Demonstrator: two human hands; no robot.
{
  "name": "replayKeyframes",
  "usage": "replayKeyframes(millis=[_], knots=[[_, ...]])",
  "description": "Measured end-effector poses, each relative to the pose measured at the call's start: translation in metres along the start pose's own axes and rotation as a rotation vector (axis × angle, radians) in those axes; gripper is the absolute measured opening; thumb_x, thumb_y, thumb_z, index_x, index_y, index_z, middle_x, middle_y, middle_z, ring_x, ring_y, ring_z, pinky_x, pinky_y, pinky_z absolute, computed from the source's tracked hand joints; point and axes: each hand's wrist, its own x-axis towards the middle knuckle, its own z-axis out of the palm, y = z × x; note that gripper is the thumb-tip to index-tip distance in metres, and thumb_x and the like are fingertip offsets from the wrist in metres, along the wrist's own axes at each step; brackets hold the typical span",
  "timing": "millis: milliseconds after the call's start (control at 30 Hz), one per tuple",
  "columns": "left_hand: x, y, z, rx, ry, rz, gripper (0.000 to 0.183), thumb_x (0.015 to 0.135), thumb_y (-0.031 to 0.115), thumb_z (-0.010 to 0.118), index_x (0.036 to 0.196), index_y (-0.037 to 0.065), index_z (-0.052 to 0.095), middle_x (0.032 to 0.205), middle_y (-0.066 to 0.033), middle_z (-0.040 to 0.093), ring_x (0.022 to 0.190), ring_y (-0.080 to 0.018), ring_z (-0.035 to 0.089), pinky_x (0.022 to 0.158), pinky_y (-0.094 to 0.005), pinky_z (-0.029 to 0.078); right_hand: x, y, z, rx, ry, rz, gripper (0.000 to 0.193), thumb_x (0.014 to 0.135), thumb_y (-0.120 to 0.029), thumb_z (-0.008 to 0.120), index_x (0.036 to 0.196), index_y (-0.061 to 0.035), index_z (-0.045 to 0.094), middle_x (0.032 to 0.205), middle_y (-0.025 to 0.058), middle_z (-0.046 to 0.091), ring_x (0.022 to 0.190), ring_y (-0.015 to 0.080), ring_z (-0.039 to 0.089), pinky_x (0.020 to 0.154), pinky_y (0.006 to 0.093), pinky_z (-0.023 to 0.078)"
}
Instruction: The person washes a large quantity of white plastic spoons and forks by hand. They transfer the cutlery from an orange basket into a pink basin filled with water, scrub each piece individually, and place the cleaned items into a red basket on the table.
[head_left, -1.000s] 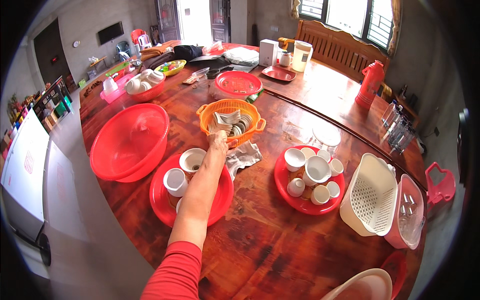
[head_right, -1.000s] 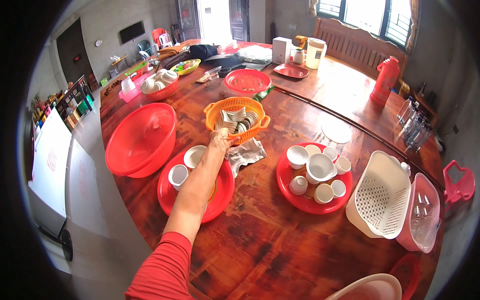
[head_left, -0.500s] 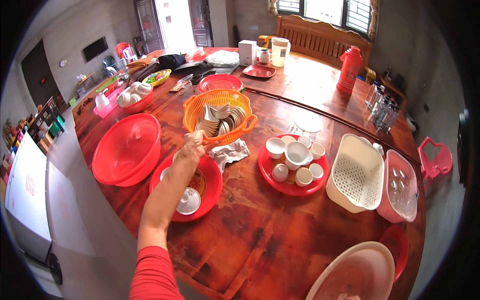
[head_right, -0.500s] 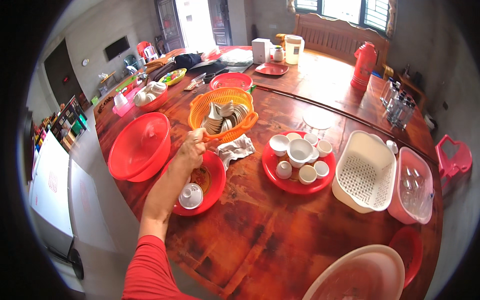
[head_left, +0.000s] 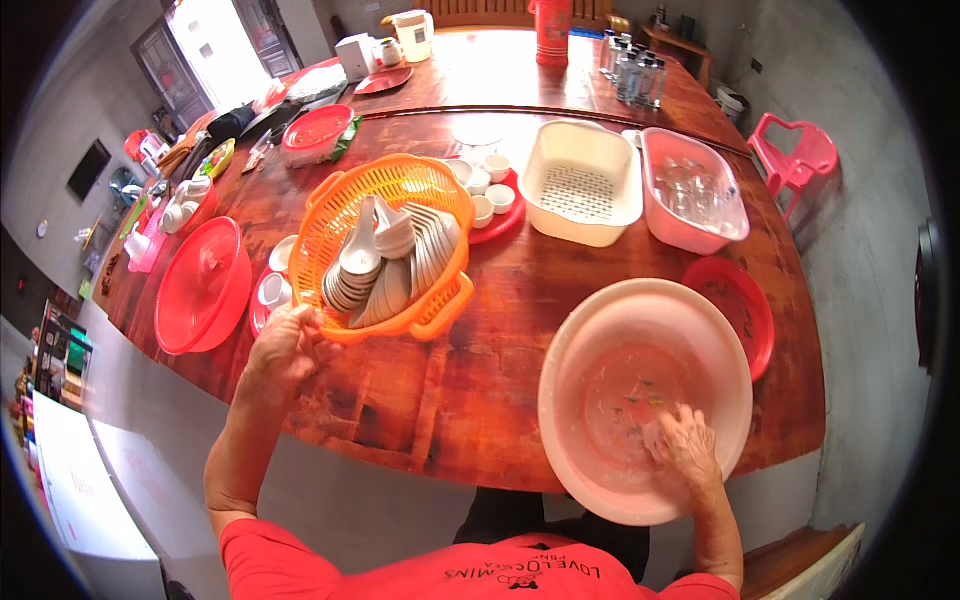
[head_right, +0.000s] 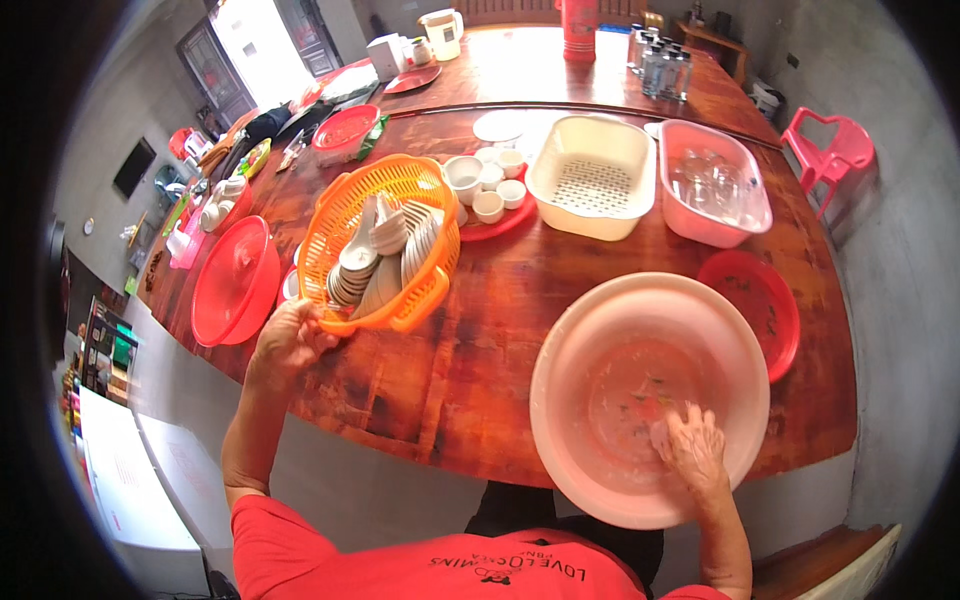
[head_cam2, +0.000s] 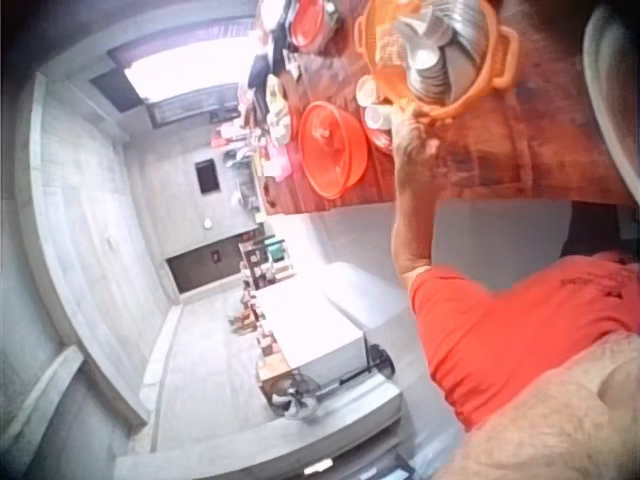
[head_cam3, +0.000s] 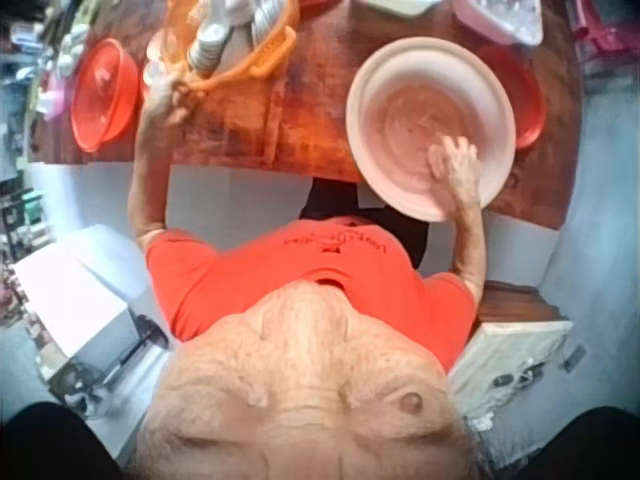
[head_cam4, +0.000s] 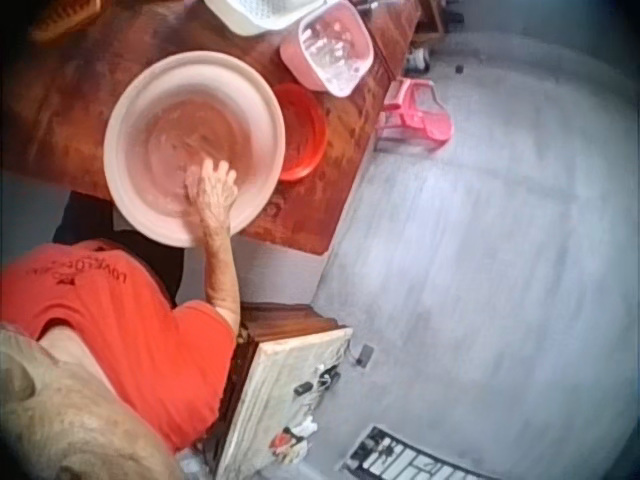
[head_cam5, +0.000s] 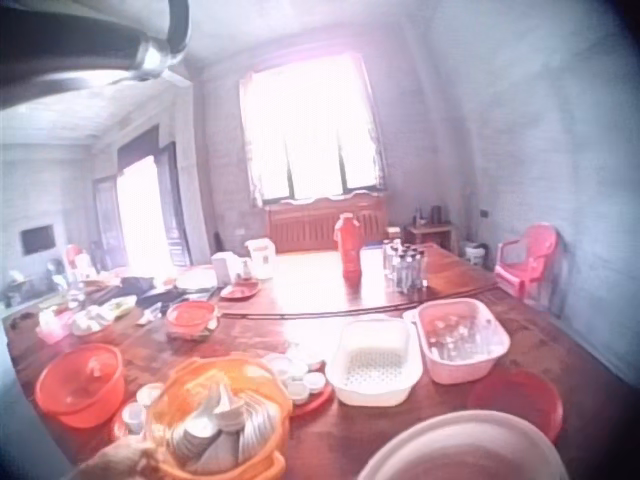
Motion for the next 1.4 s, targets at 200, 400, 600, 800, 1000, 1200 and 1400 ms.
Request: replayKeyframes(millis=[200, 400, 600, 800, 1000, 1200, 1400], knots=[[-0.076, -0.039, 0.064, 0.054, -0.161, 0.019, 0.028, 0.077, -0.001, 0.047, 0.105, -0.002, 0.049, 0.091, -0.0118, 0.062, 0.072, -0.0225, 0.065, 0.05, -0.0336, 0.057, 0.012, -0.004, -0.023, 0.579, 0.262, -0.083, 0.038, 0.078, -0.028, 0.063, 0.109, -0.0066, 0.055, 0.096, 0.0124, 0.053, 0.086, 0.0276, 0.055, 0.068, 0.0412, 0.049], [-0.096, -0.069, 0.099, 0.153, -0.189, -0.06, 0.028, 0.08, 0.0, 0.045, 0.108, 0.002, 0.048, 0.094, -0.0121, 0.061, 0.071, -0.024, 0.065, 0.05, -0.0373, 0.057, 0.044, -0.035, -0.051, 1.74, -0.356, 0.194, 0.058, 0.086, -0.05, 0.049, 0.133, -0.0188, 0.036, 0.12, 0.0058, 0.049, 0.105, 0.0222, 0.052, 0.078, 0.0437, 0.047], [-0.11, -0.087, 0.13, 0.213, -0.231, -0.166, 0.036, 0.079, -0.001, 0.045, 0.115, 0.001, 0.044, 0.101, -0.0149, 0.059, 0.074, -0.0234, 0.065, 0.052, -0.0344, 0.058, 0.043, -0.068, -0.047, 1.996, -0.31, -0.016, 0.072, 0.084, -0.03, 0.06, 0.141, -0.0188, 0.016, 0.126, 0.0078, 0.045, 0.106, 0.0228, 0.052, 0.076, 0.0499, 0.051], [-0.107, -0.098, 0.131, 0.296, -0.248, -0.145, 0.036, 0.081, 0.006, 0.048, 0.117, 0.005, 0.042, 0.099, -0.0117, 0.059, 0.074, -0.0204, 0.065, 0.051, -0.0312, 0.056, 0.031, -0.067, -0.036, 2.037, -0.138, 0.035, 0.071, 0.076, 0.002, 0.052, 0.139, -0.0078, 0.02, 0.123, 0.0099, 0.048, 0.106, 0.0203, 0.053, 0.079, 0.0378, 0.053], [-0.095, -0.121, 0.12, 0.181, -0.165, -0.109, 0.047, 0.081, 0.021, 0.053, 0.124, 0.011, 0.038, 0.108, -0.0125, 0.057, 0.091, -0.023, 0.06, 0.065, -0.0399, 0.055, 0.031, -0.067, -0.024, 2.102, -0.046, -0.01, 0.07, 0.073, 0.006, 0.049, 0.137, -0.0029, 0.022, 0.123, 0.0107, 0.048, 0.11, 0.0181, 0.05, 0.092, 0.0311, 0.043], [-0.089, -0.141, 0.144, -0.404, -0.482, -0.153, 0.053, 0.077, 0.011, 0.047, 0.128, 0.001, 0.036, 0.121, -0.0113, 0.05, 0.112, -0.0237, 0.05, 0.1, -0.0426, 0.038, 0.028, -0.062, -0.038, 1.486, 0.196, 0.017, 0.075, 0.071, 0.0, 0.058, 0.137, -0.0066, 0.024, 0.126, 0.0164, 0.044, 0.117, 0.0285, 0.044, 0.098, 0.0371, 0.037], [-0.097, -0.15, 0.153, -0.332, -0.414, 0.027, 0.051, 0.076, 0.008, 0.045, 0.126, 0.0, 0.038, 0.119, -0.0118, 0.051, 0.109, -0.0231, 0.052, 0.098, -0.0396, 0.04, 0.031, -0.089, -0.09, 0.253, 0.433, -0.437, 0.064, 0.064, -0.02, 0.07, 0.125, -0.0152, 0.048, 0.123, 0.0205, 0.045, 0.113, 0.0361, 0.043, 0.086, 0.0474, 0.04]])
